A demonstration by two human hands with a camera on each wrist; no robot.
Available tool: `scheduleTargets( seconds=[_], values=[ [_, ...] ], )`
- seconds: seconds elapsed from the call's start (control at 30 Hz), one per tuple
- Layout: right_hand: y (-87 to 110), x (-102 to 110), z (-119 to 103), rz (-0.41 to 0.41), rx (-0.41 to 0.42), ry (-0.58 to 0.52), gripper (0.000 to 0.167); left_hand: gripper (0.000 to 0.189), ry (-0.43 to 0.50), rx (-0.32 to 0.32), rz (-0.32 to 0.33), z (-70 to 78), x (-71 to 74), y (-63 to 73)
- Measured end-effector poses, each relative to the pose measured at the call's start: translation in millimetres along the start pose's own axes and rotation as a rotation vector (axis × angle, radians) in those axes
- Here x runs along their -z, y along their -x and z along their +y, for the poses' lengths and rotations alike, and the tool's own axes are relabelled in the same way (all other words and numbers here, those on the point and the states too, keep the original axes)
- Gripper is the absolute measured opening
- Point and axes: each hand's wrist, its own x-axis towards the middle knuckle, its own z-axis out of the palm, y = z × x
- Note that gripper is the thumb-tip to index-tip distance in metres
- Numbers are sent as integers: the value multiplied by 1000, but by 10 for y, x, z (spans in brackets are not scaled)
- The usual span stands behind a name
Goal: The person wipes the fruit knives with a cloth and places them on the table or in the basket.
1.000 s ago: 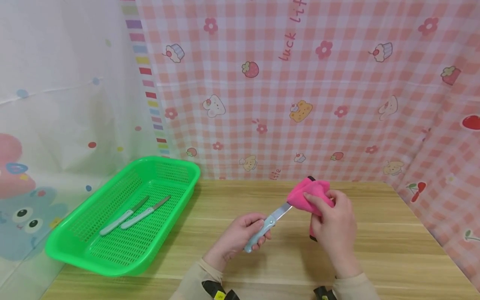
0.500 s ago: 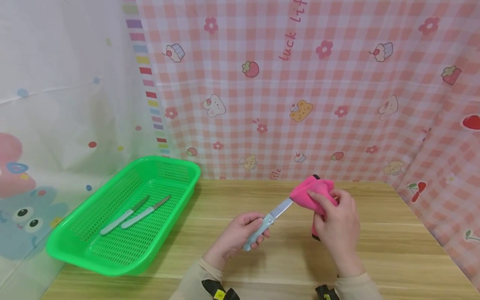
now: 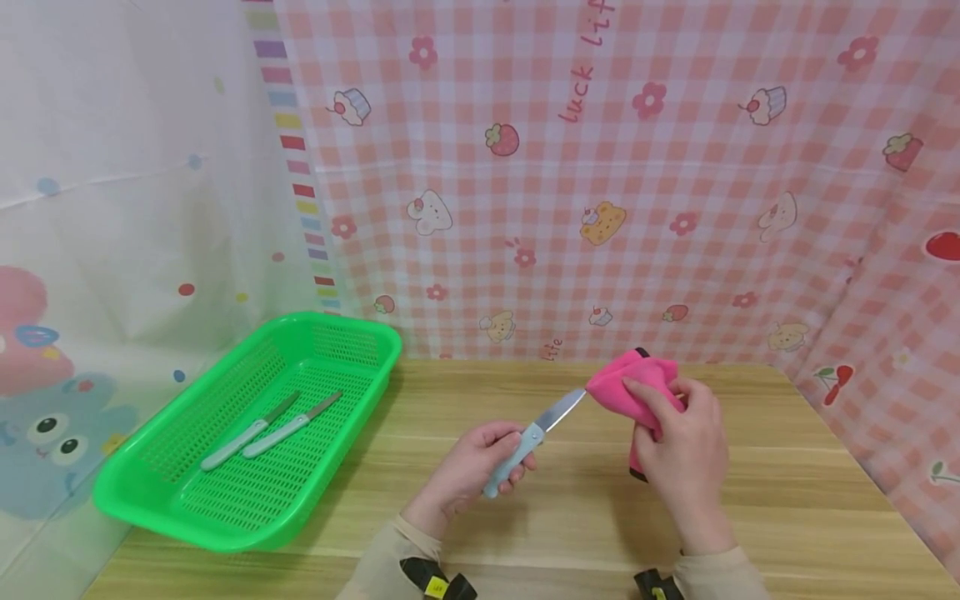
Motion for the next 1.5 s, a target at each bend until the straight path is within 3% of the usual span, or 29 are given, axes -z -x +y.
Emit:
scheduleTargets(
  seconds=[0.27, 0.57, 1.0, 1.5],
  values=[
    [3, 14, -15, -7, 8, 0, 45, 30, 4, -14, 36, -20, 53, -10],
    [1, -40, -113, 29, 154, -76, 51, 30, 26, -23, 53, -37, 72, -29],
    [131, -218, -347, -12, 292, -108, 56, 27, 2, -10, 67, -43, 6, -24],
    [160, -239, -342, -11, 194, -79, 51, 28, -1, 15, 23, -32, -14, -16]
  ],
)
